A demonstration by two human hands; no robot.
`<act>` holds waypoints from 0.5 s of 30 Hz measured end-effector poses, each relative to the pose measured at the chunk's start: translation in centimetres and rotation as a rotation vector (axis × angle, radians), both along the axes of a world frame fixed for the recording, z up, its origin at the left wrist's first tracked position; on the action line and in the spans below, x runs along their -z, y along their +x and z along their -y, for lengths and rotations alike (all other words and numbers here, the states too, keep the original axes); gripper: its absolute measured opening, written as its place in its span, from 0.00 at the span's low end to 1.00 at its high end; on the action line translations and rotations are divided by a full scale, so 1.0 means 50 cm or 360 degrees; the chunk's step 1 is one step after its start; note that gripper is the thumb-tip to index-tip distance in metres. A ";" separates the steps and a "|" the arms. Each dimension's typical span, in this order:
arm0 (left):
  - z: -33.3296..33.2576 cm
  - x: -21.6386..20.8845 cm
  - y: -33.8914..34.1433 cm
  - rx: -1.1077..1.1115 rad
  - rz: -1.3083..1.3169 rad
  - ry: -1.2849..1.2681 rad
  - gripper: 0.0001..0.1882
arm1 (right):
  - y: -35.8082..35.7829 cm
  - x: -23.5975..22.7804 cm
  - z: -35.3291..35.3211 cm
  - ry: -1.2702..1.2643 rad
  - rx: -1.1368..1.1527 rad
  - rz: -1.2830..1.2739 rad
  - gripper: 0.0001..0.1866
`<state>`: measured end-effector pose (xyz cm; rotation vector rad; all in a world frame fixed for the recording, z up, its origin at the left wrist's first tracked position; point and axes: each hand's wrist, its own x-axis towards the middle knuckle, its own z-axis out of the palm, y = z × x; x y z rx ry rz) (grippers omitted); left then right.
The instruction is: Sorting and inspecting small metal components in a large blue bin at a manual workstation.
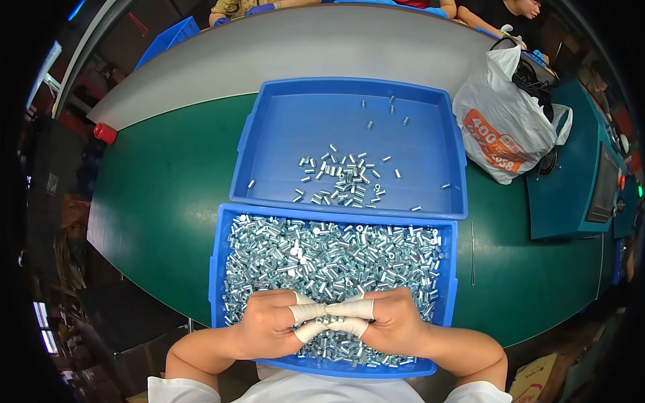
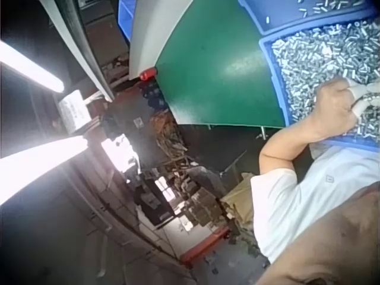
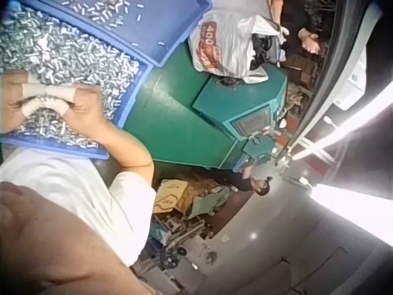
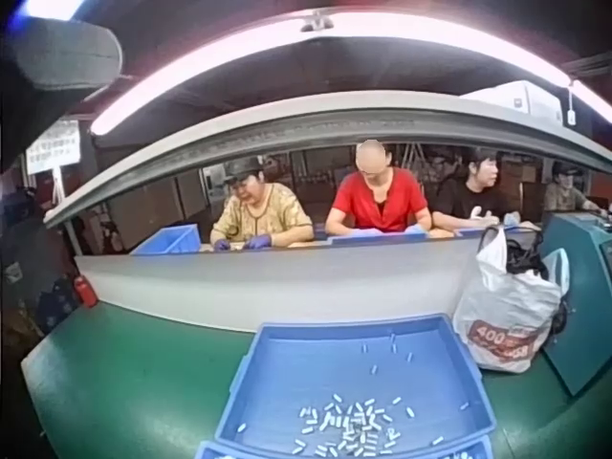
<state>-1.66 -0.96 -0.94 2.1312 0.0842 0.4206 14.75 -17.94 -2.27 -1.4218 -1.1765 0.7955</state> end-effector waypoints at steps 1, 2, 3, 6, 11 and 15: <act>0.000 0.000 0.000 0.0001 -0.0001 0.0001 0.15 | 0.000 0.000 0.001 -0.0009 -0.0004 0.0016 0.13; 0.001 -0.001 0.001 0.0003 -0.0015 0.0002 0.15 | 0.001 0.000 0.002 -0.0008 -0.0002 0.0015 0.13; 0.001 -0.001 0.002 0.0005 -0.0029 0.0002 0.15 | 0.001 0.000 0.002 -0.0020 -0.0002 -0.0008 0.12; 0.001 -0.002 0.002 0.0001 -0.0036 -0.0024 0.15 | 0.001 -0.003 0.002 -0.0041 0.0001 -0.0036 0.12; -0.006 -0.003 0.006 0.0045 0.0005 -0.0027 0.15 | 0.004 -0.002 0.001 -0.0002 -0.0002 -0.0079 0.12; -0.011 0.000 0.008 0.0108 0.0025 -0.0014 0.14 | 0.006 -0.001 -0.001 0.0016 -0.0014 -0.0101 0.13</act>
